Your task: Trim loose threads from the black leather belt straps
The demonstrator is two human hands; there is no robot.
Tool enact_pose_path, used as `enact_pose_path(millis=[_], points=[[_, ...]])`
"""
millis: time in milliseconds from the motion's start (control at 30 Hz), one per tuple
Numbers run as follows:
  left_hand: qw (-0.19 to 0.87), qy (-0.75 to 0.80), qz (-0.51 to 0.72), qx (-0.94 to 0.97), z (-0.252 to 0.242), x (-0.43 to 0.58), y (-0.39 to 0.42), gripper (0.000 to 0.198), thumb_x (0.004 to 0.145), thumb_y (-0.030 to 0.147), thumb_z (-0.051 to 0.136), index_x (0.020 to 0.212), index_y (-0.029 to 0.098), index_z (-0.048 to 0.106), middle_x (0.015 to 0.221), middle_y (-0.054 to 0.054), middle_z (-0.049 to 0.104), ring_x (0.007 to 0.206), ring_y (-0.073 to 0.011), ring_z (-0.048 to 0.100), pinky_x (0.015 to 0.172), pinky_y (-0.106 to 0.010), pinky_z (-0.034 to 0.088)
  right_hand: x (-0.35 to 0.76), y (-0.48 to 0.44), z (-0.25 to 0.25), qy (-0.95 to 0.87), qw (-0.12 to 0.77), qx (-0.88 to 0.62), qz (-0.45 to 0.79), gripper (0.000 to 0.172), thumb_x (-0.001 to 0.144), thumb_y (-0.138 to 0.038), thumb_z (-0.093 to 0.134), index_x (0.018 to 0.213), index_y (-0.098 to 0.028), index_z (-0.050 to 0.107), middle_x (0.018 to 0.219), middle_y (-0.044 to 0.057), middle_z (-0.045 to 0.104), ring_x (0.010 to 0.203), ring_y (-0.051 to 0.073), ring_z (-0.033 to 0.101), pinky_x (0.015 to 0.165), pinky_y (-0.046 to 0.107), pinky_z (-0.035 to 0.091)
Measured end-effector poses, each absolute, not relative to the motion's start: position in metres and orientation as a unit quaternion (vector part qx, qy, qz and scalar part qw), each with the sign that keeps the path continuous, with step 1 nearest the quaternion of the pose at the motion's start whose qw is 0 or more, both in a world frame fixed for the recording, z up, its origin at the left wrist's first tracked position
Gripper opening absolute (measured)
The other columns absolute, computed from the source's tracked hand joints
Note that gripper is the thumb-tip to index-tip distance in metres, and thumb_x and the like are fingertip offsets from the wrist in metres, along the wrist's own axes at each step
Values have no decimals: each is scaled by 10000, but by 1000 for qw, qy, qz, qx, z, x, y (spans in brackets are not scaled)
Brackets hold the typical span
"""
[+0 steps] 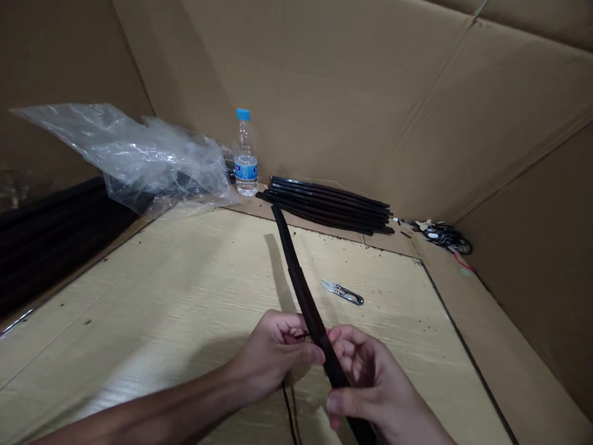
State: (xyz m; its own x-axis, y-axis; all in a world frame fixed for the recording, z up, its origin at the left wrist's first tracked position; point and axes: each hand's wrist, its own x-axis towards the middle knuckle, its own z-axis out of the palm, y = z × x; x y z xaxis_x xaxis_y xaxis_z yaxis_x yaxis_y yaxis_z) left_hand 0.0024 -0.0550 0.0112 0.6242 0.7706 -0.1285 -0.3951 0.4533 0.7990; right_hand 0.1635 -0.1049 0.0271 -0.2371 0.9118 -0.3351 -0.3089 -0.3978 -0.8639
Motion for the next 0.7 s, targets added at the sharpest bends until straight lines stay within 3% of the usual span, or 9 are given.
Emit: enact_pose_path(millis=[167, 367, 600, 700], points=[[831, 221, 339, 381, 11, 1, -58, 277, 613, 293, 848, 817, 123, 769, 759, -62, 742, 714, -159, 642, 687, -241, 460, 169, -104, 32, -347, 359, -475, 725, 419, 477, -237, 901, 707, -156, 560, 565, -102, 435, 397, 11, 347, 306, 117, 408], [841, 205, 344, 364, 11, -1, -58, 351, 617, 323, 849, 900, 133, 768, 786, -72, 739, 744, -164, 641, 689, -241, 453, 167, -107, 30, -372, 349, -463, 724, 372, 599, -317, 852, 657, -162, 519, 573, -84, 448, 407, 17, 378, 352, 126, 397], [824, 227, 340, 392, 6, -2, -58, 413, 686, 421, 785, 948, 104, 751, 864, -110, 714, 806, -198, 628, 745, -288, 453, 158, -111, 28, -391, 365, -441, 720, 360, 675, -365, 812, 787, -172, 531, 626, -77, 451, 467, 21, 391, 426, 119, 380], [805, 228, 336, 433, 8, -4, -57, 380, 735, 418, 744, 939, 98, 750, 769, -81, 688, 697, -149, 586, 674, -255, 436, 156, -111, 28, -399, 376, -445, 708, 351, 690, -371, 802, 811, -168, 544, 680, -60, 477, 501, 26, 398, 406, 103, 354]])
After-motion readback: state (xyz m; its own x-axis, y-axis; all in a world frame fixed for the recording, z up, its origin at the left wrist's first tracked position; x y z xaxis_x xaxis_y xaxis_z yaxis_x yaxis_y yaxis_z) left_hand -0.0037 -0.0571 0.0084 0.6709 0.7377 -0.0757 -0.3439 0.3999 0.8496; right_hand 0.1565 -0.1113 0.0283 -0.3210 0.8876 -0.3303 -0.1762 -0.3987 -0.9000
